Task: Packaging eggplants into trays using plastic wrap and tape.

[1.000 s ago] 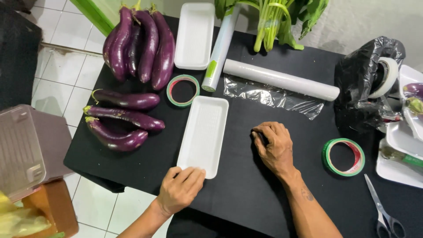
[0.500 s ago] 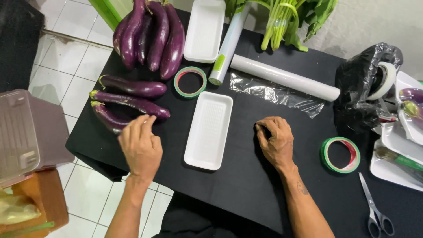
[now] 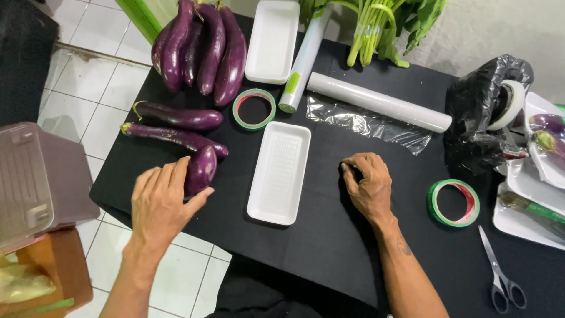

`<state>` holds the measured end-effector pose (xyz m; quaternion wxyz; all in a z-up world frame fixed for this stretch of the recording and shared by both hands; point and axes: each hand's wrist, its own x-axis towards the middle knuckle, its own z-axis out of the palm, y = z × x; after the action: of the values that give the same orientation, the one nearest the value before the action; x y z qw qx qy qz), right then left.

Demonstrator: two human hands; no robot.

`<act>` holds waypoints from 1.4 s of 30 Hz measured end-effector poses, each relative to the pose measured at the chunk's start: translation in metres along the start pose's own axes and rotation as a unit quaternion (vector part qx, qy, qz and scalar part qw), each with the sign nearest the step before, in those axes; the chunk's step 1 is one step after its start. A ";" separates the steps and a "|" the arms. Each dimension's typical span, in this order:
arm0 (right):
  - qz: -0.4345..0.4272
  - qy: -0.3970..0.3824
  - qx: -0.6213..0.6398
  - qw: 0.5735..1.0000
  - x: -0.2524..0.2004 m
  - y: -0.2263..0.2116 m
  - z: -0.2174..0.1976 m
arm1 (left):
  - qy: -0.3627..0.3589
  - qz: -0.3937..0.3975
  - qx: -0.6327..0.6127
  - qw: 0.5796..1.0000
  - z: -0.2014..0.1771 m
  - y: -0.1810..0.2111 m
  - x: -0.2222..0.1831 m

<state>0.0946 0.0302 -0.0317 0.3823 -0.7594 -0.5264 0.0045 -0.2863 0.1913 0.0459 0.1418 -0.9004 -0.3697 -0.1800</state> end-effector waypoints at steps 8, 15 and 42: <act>-0.021 -0.006 0.025 0.999 0.001 0.001 -0.005 | -0.107 -0.184 -0.293 0.932 -0.003 0.119 0.088; -0.006 -0.001 0.035 0.999 0.001 0.004 -0.003 | -0.098 -0.180 -0.141 0.969 0.055 0.173 0.111; -0.052 0.013 0.043 0.998 0.004 -0.003 -0.014 | -0.168 -0.011 -0.032 0.985 0.019 0.086 0.018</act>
<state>0.0996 0.0253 -0.0184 0.4212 -0.7139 -0.5595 -0.0031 -0.2087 0.1502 0.0261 0.0466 -0.9177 -0.3924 -0.0399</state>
